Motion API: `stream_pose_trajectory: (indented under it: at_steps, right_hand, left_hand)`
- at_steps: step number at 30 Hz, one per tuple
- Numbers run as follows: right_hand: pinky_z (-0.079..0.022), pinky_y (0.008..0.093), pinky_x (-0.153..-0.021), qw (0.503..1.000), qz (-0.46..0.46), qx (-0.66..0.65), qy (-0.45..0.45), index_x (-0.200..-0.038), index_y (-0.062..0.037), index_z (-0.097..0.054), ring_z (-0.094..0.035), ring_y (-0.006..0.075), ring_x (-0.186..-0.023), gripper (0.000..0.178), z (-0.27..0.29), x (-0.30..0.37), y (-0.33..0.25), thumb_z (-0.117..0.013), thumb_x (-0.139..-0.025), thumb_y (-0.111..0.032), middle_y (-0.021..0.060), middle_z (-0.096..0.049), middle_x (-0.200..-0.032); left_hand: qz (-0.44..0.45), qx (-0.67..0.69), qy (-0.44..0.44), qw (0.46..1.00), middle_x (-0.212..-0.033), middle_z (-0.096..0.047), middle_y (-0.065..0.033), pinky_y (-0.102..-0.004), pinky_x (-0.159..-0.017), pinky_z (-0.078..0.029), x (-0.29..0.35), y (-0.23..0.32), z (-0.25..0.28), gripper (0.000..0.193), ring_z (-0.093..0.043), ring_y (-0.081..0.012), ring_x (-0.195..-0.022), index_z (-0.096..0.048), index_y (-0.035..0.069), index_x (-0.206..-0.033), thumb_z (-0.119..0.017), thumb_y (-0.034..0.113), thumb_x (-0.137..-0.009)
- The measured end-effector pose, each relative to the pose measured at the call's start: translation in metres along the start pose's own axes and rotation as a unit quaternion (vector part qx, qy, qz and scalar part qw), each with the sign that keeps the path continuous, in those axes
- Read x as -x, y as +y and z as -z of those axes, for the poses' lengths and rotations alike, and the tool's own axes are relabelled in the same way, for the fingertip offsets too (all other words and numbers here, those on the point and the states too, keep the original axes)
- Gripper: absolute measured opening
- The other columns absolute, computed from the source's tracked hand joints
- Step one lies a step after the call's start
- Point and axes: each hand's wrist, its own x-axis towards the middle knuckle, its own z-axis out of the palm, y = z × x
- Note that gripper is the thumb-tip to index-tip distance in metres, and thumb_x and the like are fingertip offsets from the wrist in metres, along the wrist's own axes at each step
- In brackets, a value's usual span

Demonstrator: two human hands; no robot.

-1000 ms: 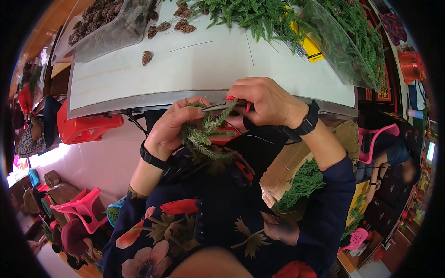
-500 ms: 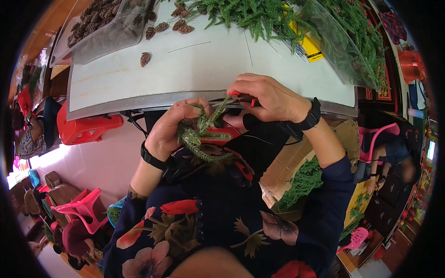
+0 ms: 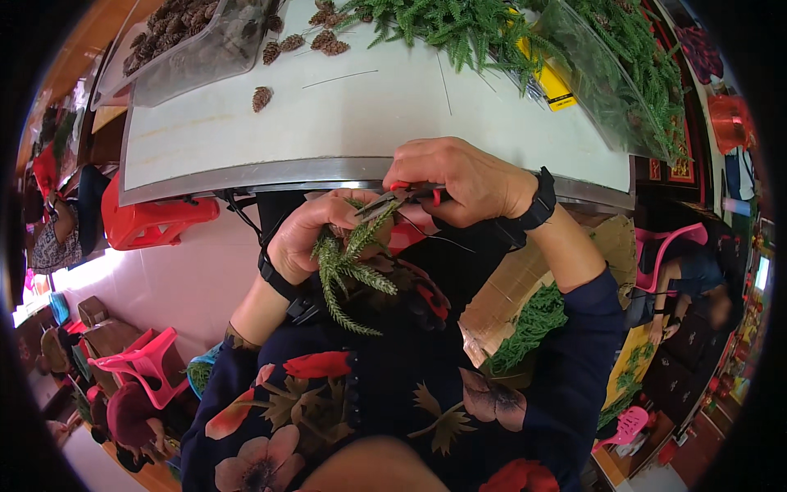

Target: Trim small plant branches using pliers/snips and sort them into containers.

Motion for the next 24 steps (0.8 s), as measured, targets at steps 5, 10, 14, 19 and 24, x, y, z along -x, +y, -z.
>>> stream_pose_trajectory:
  at_steps: [5, 10, 14, 19, 24]
  right_hand:
    - [-0.048, 0.0371, -0.064, 0.998, -0.049, 0.022, 0.009, -0.097, -0.0028, -0.062, -0.059, 0.0327, -0.075, 0.023, 0.000, 0.006, -0.001, -0.069, -0.075, -0.003, 0.0126, -0.060, -0.084]
    - [-0.049, 0.0386, -0.066, 0.989, -0.122, 0.069, 0.052, -0.096, -0.0023, -0.062, -0.060, 0.0344, -0.075, 0.021, -0.014, 0.011, -0.012, -0.070, -0.077, -0.005, 0.0143, -0.061, -0.082]
    - [-0.046, 0.0372, -0.067, 0.964, -0.231, -0.016, 0.129, -0.098, -0.0002, -0.062, -0.057, 0.0335, -0.073, 0.020, -0.031, 0.013, -0.025, -0.063, -0.078, 0.001, 0.0143, -0.060, -0.081]
    - [-0.048, 0.0370, -0.071, 0.974, -0.197, 0.038, 0.110, -0.102, -0.0007, -0.060, -0.058, 0.0329, -0.080, 0.022, -0.020, 0.015, -0.017, -0.063, -0.080, 0.001, 0.0142, -0.060, -0.087]
    - [-0.048, 0.0377, -0.073, 0.977, -0.157, 0.116, 0.084, -0.106, -0.0017, -0.057, -0.058, 0.0331, -0.086, 0.029, -0.014, 0.019, -0.009, -0.063, -0.078, 0.002, 0.0140, -0.059, -0.094]
  left_hand:
    - [-0.043, -0.023, 0.080, 0.996, -0.085, -0.068, -0.0065, -0.0214, -0.061, -0.050, 0.003, 0.006, -0.012, 0.023, -0.063, -0.0098, -0.070, -0.064, -0.002, -0.103, -0.062, 0.009, -0.083]
    - [-0.160, -0.099, 0.181, 0.965, -0.082, -0.067, -0.0044, -0.0215, -0.060, -0.050, -0.001, 0.001, -0.015, 0.016, -0.061, -0.0077, -0.068, -0.064, -0.001, -0.099, -0.062, 0.006, -0.085]
    - [-0.266, -0.429, 0.355, 0.787, -0.080, -0.066, -0.0026, -0.0218, -0.060, -0.049, -0.006, -0.004, -0.019, 0.012, -0.060, -0.0066, -0.067, -0.064, -0.002, -0.096, -0.062, 0.005, -0.087]
    - [-0.212, -0.236, 0.291, 0.903, -0.082, -0.066, -0.0024, -0.0217, -0.063, -0.048, -0.003, 0.000, -0.015, 0.010, -0.059, -0.0074, -0.068, -0.065, -0.002, -0.094, -0.061, 0.004, -0.087]
    - [-0.201, -0.138, 0.219, 0.945, -0.084, -0.065, -0.0029, -0.0215, -0.067, -0.048, -0.003, -0.002, -0.010, 0.011, -0.059, -0.0079, -0.072, -0.065, -0.002, -0.095, -0.059, 0.004, -0.088]
